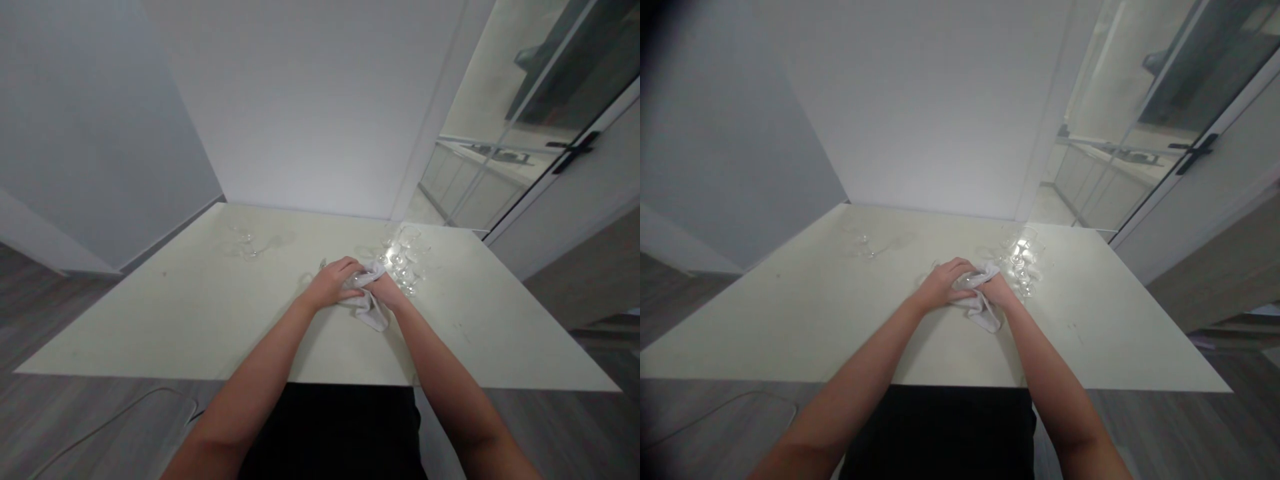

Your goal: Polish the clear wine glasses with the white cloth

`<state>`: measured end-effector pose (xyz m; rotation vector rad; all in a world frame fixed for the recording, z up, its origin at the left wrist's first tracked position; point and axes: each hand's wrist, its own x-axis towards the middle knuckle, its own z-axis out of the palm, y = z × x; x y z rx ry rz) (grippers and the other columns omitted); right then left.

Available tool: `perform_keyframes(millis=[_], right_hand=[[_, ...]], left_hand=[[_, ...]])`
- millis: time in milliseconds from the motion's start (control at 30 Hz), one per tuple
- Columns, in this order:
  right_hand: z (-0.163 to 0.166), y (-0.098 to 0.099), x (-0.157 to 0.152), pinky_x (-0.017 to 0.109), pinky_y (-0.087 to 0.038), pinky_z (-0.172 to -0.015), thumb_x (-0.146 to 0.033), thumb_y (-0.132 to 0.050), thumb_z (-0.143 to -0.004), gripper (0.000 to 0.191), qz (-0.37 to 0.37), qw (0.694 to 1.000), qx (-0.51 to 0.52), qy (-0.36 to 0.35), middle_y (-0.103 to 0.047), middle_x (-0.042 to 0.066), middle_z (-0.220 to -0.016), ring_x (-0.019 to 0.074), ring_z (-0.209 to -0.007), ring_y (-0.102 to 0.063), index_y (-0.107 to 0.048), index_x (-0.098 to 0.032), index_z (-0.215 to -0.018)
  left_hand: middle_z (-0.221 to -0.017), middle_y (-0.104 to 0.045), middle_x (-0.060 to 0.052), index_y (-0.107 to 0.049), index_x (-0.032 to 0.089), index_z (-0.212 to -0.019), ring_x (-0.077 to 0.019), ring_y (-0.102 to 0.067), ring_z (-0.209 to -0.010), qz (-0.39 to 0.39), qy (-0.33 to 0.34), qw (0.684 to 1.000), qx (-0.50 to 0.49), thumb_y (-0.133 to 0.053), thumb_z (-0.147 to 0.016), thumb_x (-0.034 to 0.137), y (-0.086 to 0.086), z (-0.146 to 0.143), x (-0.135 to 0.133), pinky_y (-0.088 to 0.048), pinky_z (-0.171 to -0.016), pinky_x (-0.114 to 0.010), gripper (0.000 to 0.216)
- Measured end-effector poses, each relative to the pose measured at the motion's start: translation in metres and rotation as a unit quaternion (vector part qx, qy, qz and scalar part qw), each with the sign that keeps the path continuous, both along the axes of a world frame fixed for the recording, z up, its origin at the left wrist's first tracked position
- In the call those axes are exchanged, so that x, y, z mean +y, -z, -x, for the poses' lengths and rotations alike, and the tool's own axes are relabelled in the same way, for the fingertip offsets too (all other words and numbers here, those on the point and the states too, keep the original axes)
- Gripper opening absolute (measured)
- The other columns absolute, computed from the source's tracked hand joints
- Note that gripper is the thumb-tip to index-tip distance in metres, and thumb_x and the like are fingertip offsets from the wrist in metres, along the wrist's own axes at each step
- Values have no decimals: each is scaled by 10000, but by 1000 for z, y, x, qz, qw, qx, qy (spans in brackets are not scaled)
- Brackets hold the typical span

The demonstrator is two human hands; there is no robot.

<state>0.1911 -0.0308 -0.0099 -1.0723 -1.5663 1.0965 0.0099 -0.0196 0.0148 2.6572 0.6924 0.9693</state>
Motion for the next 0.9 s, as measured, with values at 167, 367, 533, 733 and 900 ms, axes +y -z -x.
perform_keyframes(millis=[167,367,533,733,900], right_hand=[[-10,2,5,260,-432,-651,-183,-596,-639,85,-82,991,-105,30,-613,-3,-692,137,-655,-527,-623,-155,-715],[-9,10,8,311,-442,-799,-183,-540,-699,155,-123,982,-121,74,-664,41,-836,182,-813,-575,-655,-163,-802],[7,9,4,325,-466,-785,-335,-539,-777,265,-5,996,18,85,-674,45,-895,179,-816,-593,-644,-162,-948],[2,4,1,335,-441,-864,-235,-523,-766,217,-101,990,-101,12,-676,37,-934,189,-885,-593,-664,-173,-919],[-1,7,-2,340,-433,-868,-204,-546,-745,179,-165,940,-296,29,-684,76,-943,230,-940,-591,-664,-180,-877]], left_hand=[[-1048,-613,-57,-491,218,-1154,-187,-604,-907,81,-11,997,-6,-635,-732,556,-4,4,-4,-460,-798,-301,560],[-1132,-605,-84,-494,204,-1194,-205,-576,-1020,40,-14,999,3,-571,-801,522,-9,6,-5,-429,-884,-325,512],[-1267,-517,-157,-393,161,-1320,-274,-485,-1168,-79,-69,993,49,-566,-785,562,-9,3,-5,-343,-978,-411,690],[-1129,-597,-105,-481,186,-1205,-221,-606,-953,-53,-113,983,136,-420,-855,595,-5,5,0,-427,-755,-294,542],[-864,-666,-37,-581,232,-1008,-197,-629,-793,11,-159,969,189,-228,-927,551,-8,5,-1,-401,-650,-270,483]])
